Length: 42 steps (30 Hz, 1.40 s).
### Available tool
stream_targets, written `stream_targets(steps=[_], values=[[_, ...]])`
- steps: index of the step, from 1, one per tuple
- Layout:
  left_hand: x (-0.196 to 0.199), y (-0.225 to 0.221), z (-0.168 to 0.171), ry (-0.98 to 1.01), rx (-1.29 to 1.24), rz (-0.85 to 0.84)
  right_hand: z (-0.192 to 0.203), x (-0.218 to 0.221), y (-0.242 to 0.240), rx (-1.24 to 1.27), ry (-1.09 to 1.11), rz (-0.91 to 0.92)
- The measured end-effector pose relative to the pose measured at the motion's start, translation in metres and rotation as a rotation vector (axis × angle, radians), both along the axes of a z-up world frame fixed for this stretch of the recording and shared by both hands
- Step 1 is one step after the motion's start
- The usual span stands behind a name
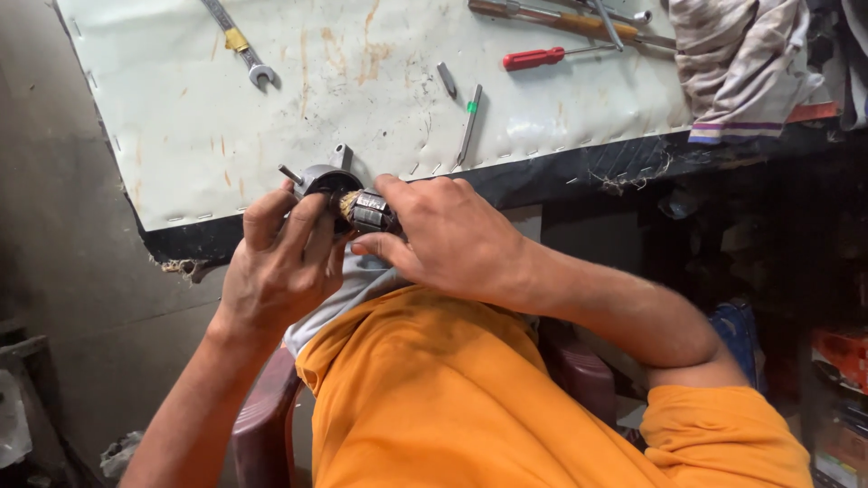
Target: Repairing or assembling a small motor, likely a motorcycle starter motor, by manipulating internal components and wiring with a screwdriver.
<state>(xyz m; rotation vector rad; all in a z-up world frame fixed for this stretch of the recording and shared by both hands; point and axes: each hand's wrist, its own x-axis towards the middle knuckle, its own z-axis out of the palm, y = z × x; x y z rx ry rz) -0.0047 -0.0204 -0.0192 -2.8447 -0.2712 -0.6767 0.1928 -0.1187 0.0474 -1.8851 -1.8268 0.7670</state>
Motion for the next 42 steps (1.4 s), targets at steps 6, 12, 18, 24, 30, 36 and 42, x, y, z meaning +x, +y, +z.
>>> stream_targets(steps=[6, 12, 18, 24, 30, 36, 42], values=[[-0.001, 0.003, -0.010, -0.070, 0.029, -0.015, 0.003, -0.006, 0.000, -0.007, 0.029, -0.037], [-0.007, 0.007, -0.025, -0.261, -0.164, -0.059, 0.008, -0.008, 0.005, -0.050, -0.018, -0.028], [-0.009, 0.011, -0.032, -0.276, -0.164, -0.083, 0.018, -0.009, 0.013, -0.128, -0.102, 0.003], [-0.011, 0.015, -0.033, -0.330, -0.213, -0.120, 0.024, -0.013, 0.017, -0.121, -0.143, 0.028], [-0.016, 0.014, -0.046, -0.412, -0.212, -0.136, 0.027, -0.017, 0.022, -0.167, -0.133, 0.023], [-0.014, 0.012, -0.039, -0.483, -0.397, -0.085, 0.027, -0.023, 0.021, -0.141, -0.190, 0.016], [-0.014, 0.012, -0.043, -0.494, -0.499, -0.066, 0.030, -0.028, 0.022, -0.165, -0.280, 0.015]])
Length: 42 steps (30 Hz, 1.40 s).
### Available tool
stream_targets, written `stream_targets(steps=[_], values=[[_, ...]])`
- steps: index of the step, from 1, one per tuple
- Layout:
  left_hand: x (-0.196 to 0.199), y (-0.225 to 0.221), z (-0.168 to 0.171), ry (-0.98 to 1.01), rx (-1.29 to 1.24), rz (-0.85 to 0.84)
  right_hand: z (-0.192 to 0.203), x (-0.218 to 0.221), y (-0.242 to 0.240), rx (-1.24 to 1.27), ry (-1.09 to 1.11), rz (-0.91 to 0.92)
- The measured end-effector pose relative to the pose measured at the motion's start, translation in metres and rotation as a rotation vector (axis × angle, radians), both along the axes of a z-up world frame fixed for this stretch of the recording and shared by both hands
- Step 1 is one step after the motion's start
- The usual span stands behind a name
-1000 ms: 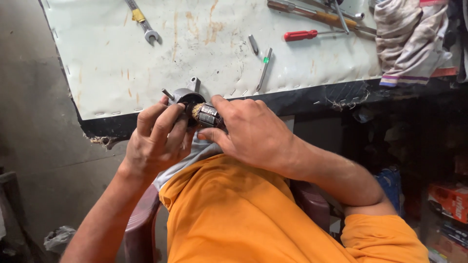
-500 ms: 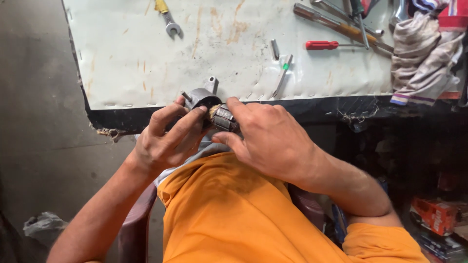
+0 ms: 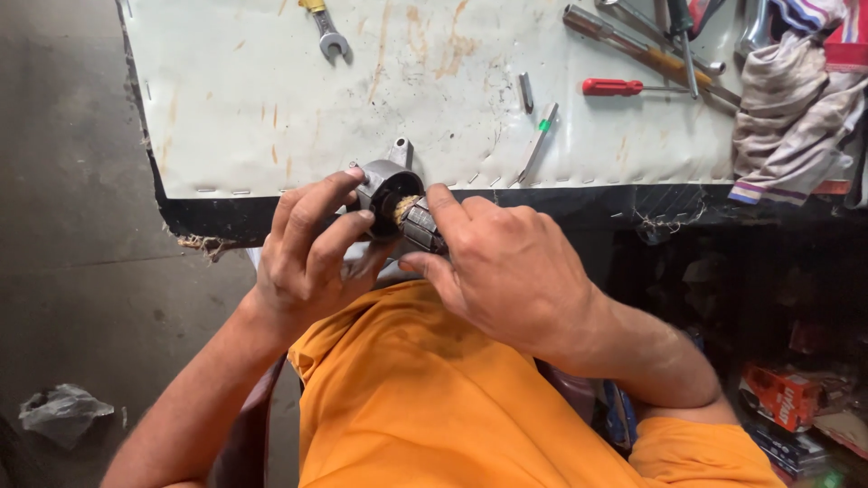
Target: Repairing or assembling a small motor, likely a motorcycle starter motor, by manipulating internal components and wiring with a screwdriver.
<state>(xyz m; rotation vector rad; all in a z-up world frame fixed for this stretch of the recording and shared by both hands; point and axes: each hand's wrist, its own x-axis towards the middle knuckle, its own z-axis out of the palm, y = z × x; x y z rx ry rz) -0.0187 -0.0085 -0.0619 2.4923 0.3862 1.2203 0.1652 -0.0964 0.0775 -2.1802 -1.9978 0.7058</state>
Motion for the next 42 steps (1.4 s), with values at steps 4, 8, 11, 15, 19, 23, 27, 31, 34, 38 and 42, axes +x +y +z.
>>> stream_targets(steps=[4, 8, 11, 15, 19, 23, 27, 31, 34, 38, 42], values=[[-0.002, -0.002, 0.000, 0.050, 0.007, 0.010, 0.004, 0.001, 0.005, -0.041, -0.051, 0.032], [-0.002, -0.010, 0.013, 0.172, 0.188, 0.076, 0.005, 0.003, 0.007, -0.057, -0.047, 0.052], [0.003, -0.025, 0.031, 0.324, 0.255, 0.279, 0.003, 0.005, 0.007, -0.021, -0.041, 0.072], [0.011, -0.037, 0.049, 0.479, 0.300, 0.408, 0.002, 0.009, 0.009, -0.021, -0.018, 0.076], [0.017, -0.041, 0.067, 0.642, 0.396, 0.414, 0.001, 0.016, 0.010, -0.106, 0.049, 0.062], [0.015, -0.048, 0.055, 0.593, 0.368, 0.423, -0.001, 0.022, 0.007, -0.041, 0.088, 0.039], [0.021, -0.056, 0.045, 0.607, 0.315, 0.460, -0.004, 0.032, 0.008, -0.095, 0.134, 0.048], [0.017, -0.048, 0.037, 0.477, 0.126, 0.388, -0.008, 0.039, 0.013, -0.015, 0.187, 0.112], [0.012, -0.040, 0.034, 0.424, 0.000, 0.280, -0.002, 0.040, 0.020, -0.173, 0.200, 0.093], [0.008, -0.030, 0.033, 0.534, 0.248, 0.198, -0.005, 0.044, 0.022, -0.135, 0.207, 0.124], [0.004, -0.022, 0.033, 0.525, 0.241, 0.156, -0.004, 0.047, 0.028, -0.094, 0.175, 0.180]])
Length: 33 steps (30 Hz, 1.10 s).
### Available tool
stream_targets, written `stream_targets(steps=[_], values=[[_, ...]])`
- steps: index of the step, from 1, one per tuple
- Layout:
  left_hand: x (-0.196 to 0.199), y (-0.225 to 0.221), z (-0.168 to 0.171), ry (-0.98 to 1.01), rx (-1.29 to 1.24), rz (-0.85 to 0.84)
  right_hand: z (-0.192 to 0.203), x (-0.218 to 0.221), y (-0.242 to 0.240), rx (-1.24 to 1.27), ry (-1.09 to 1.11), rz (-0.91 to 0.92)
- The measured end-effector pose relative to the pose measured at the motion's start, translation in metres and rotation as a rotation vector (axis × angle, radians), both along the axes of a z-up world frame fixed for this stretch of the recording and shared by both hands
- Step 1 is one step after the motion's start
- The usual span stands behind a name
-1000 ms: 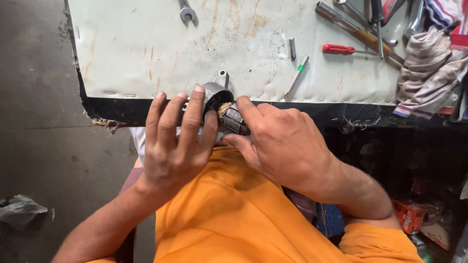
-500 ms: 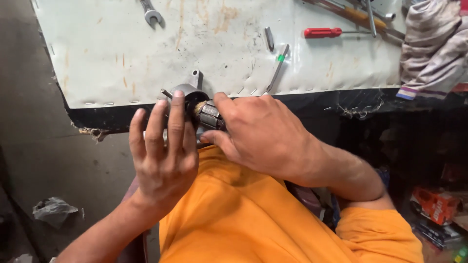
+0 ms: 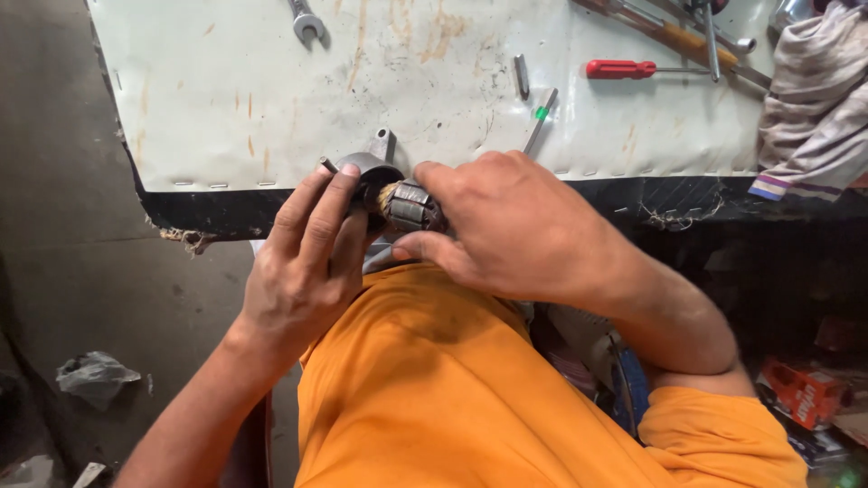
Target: Repairing or assembling a small motor, likely a motorcycle starter motor, by manipulating internal components and wiring with a screwdriver.
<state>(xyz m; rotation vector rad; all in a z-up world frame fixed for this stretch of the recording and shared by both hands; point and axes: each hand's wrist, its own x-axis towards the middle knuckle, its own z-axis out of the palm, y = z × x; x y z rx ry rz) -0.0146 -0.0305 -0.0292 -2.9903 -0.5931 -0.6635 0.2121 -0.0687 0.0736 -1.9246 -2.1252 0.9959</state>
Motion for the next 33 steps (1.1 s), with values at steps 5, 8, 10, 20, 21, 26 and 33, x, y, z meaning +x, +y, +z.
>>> stream_targets(steps=[5, 8, 10, 20, 21, 26, 33], values=[[-0.004, 0.011, -0.005, -0.043, -0.087, -0.049, 0.001, 0.004, 0.012, -0.067, -0.015, 0.036], [-0.006, 0.018, -0.010, -0.113, -0.090, -0.098, 0.000, 0.007, 0.019, -0.059, -0.017, 0.092], [-0.006, 0.022, -0.009, -0.159, -0.043, -0.128, -0.002, 0.010, 0.021, -0.112, -0.049, 0.127], [0.009, -0.012, 0.004, 0.027, 0.116, 0.162, 0.002, 0.010, 0.022, -0.090, -0.096, 0.114], [0.007, -0.010, 0.004, 0.009, 0.027, 0.125, 0.001, 0.012, 0.023, -0.065, -0.074, 0.122], [0.011, -0.010, 0.005, -0.058, -0.118, 0.087, -0.007, 0.024, 0.026, -0.061, -0.011, 0.139], [0.010, -0.017, -0.006, 0.056, 0.156, 0.212, -0.003, 0.027, 0.040, -0.145, -0.103, 0.203]])
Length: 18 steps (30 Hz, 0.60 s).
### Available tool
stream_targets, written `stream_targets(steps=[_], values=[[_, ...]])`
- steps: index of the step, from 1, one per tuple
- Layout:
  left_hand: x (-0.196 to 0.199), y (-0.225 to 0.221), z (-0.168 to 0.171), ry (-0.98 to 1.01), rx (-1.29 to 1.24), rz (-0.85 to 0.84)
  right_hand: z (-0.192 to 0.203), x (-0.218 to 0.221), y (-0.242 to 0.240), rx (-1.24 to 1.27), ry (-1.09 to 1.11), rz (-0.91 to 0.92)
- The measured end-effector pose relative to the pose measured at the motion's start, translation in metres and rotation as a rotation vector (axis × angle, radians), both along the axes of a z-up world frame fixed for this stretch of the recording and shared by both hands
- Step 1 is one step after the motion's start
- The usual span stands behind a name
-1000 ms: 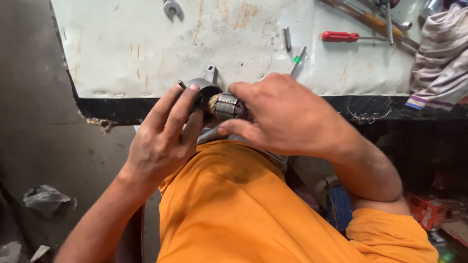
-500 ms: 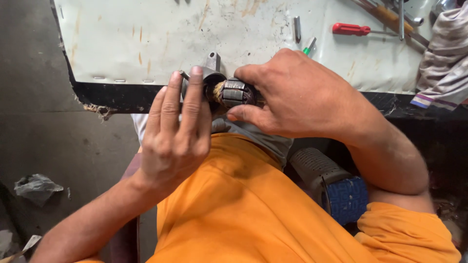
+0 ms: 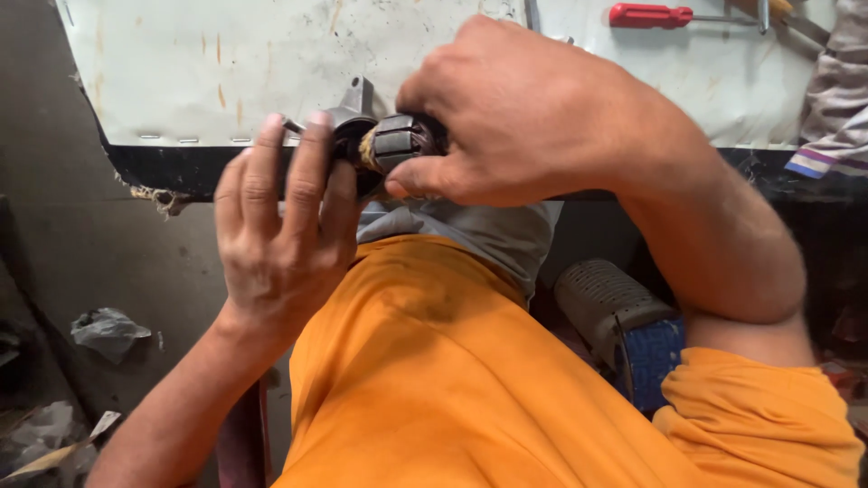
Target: Repairing or assembling a small motor, likely a motorcycle starter motor, by manipulating internal components and wiring with a screwdriver.
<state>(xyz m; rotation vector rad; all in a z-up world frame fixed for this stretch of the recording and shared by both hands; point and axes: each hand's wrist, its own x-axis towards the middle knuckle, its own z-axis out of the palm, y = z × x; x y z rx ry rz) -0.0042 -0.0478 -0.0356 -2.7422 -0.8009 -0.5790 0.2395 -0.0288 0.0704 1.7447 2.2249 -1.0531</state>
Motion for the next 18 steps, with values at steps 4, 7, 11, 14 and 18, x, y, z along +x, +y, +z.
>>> stream_targets(steps=[4, 7, 11, 14, 18], values=[[0.007, -0.004, 0.006, 0.034, 0.053, 0.072, -0.006, 0.004, -0.001, 0.122, 0.042, 0.036], [0.001, -0.005, 0.007, -0.012, -0.187, 0.058, -0.010, 0.005, -0.006, 0.190, 0.121, 0.032], [0.005, -0.009, 0.016, -0.079, -0.312, 0.055, -0.011, 0.005, -0.010, 0.223, 0.150, 0.024], [0.005, -0.018, 0.006, -0.084, -0.321, 0.066, -0.014, 0.005, -0.014, 0.166, 0.090, -0.006], [0.016, -0.030, -0.010, -0.092, -0.094, 0.187, -0.011, 0.003, -0.015, 0.190, 0.082, -0.004]])
